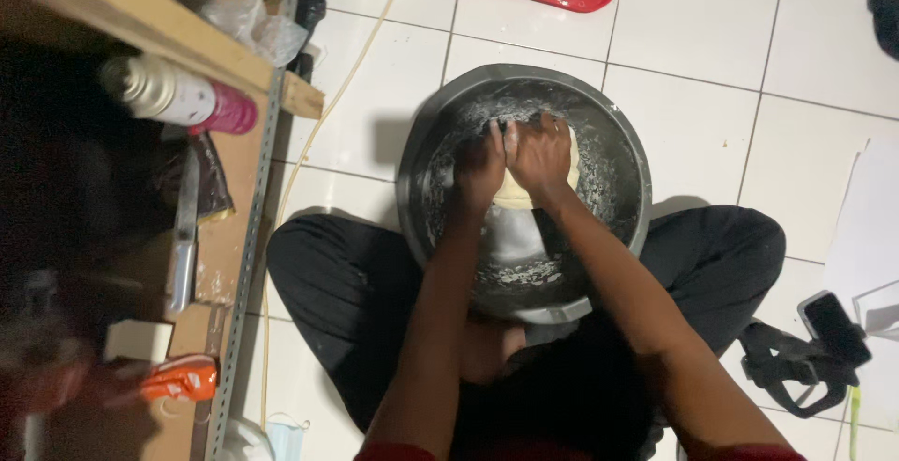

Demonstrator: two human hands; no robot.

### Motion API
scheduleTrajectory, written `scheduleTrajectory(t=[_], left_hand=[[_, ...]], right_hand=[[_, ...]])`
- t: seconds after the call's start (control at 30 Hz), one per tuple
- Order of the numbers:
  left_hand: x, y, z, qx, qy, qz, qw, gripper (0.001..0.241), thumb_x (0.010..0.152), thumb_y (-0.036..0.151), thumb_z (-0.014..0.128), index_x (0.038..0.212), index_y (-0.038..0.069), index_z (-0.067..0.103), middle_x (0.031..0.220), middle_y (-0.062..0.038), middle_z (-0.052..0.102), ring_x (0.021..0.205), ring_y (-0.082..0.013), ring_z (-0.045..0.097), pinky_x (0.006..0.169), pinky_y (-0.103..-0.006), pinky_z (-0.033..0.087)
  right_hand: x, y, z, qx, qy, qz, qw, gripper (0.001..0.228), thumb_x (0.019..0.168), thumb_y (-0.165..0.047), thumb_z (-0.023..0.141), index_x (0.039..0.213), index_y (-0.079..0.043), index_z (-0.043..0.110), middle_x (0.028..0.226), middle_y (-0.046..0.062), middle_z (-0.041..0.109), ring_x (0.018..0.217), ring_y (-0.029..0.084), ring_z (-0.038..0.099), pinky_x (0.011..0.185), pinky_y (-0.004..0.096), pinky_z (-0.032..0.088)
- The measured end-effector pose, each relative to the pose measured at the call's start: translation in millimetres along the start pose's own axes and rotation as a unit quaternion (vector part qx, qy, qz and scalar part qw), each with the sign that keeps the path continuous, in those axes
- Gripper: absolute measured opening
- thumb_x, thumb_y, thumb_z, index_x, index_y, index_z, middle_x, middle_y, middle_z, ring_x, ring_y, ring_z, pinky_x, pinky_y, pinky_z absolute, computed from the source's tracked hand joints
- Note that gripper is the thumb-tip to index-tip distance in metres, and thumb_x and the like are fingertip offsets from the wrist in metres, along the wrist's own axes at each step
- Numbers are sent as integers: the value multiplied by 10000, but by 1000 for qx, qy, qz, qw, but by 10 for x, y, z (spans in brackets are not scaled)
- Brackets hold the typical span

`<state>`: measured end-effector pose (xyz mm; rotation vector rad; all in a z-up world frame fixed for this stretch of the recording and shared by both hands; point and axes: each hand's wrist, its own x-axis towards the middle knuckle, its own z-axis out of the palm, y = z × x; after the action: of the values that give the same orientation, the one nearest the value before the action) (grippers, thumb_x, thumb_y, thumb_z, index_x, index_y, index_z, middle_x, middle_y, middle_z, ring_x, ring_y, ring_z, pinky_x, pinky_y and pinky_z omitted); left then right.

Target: The person kneads a piece of dough inside a plastic bowl by hand while sitting on the floor.

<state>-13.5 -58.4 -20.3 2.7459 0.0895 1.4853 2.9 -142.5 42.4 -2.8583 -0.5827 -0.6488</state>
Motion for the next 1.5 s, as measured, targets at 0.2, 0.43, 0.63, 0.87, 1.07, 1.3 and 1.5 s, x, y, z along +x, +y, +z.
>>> scheduleTrajectory(t=[0.2, 0.43, 0.63, 0.87, 1.07, 1.3, 1.5], left_hand=[[-262, -131, 175, -294, -290, -55, 909, 197, 918, 202, 458, 851, 39, 544, 635, -129, 568, 585, -295, 609, 541, -394, 468], [137, -221, -369, -424, -300, -244, 819, 381, 871, 340, 555, 963, -30, 537, 844, -269, 564, 826, -451, 571, 731, -519, 441], [388, -101, -654, -519, -496, -180, 673, 413, 917, 386, 432, 1121, 34, 505, 1047, -241, 575, 1052, -391, 543, 905, -482, 411], [431, 26, -845, -521, -556, -155, 629, 484, 952, 340, 345, 1331, 45, 285, 1249, -269, 465, 1183, -388, 449, 1014, -499, 310], [708, -451, -875, -551, -602, -307, 490, 586, 874, 471, 338, 1226, 18, 455, 1165, -219, 473, 1104, -362, 426, 925, -496, 299], [739, -493, -1132, -460, -604, -149, 634, 592, 826, 487, 454, 1209, 36, 442, 1209, -229, 480, 1121, -416, 491, 937, -544, 340], [605, -486, -832, -261, -209, 118, 935, 589, 769, 607, 527, 972, 53, 527, 900, -123, 502, 867, -267, 522, 741, -344, 395]], right_hand=[[-220, 91, -111, 93, -149, 62, 982, 446, 959, -303, 267, 889, -115, 666, 809, 126, 660, 884, 329, 599, 793, 463, 412], [-117, 233, -994, 302, -347, 209, 863, 454, 933, -245, 414, 1286, 39, 382, 1318, 235, 403, 1271, 387, 327, 1057, 526, 238], [-475, 158, -1433, 213, -366, 203, 883, 380, 853, -160, 475, 1175, 29, 545, 1004, 248, 617, 978, 410, 588, 828, 499, 455], [-462, 33, -1208, 224, -273, 129, 927, 562, 888, -293, 538, 1309, 37, 367, 1262, 314, 407, 1203, 476, 351, 997, 583, 267], [-167, -119, -1333, 329, -423, 127, 835, 961, 667, -342, 729, 1415, -69, 190, 1345, 264, 364, 1253, 426, 320, 1058, 523, 251], [-461, 210, -729, 429, -312, 250, 810, 720, 729, -204, 661, 1383, -214, 362, 1311, 148, 447, 1244, 299, 396, 1039, 439, 321], [-325, 34, -825, 469, -195, 93, 856, 590, 791, -35, 538, 1349, -69, 350, 1241, 174, 424, 1202, 347, 395, 1008, 496, 295]])
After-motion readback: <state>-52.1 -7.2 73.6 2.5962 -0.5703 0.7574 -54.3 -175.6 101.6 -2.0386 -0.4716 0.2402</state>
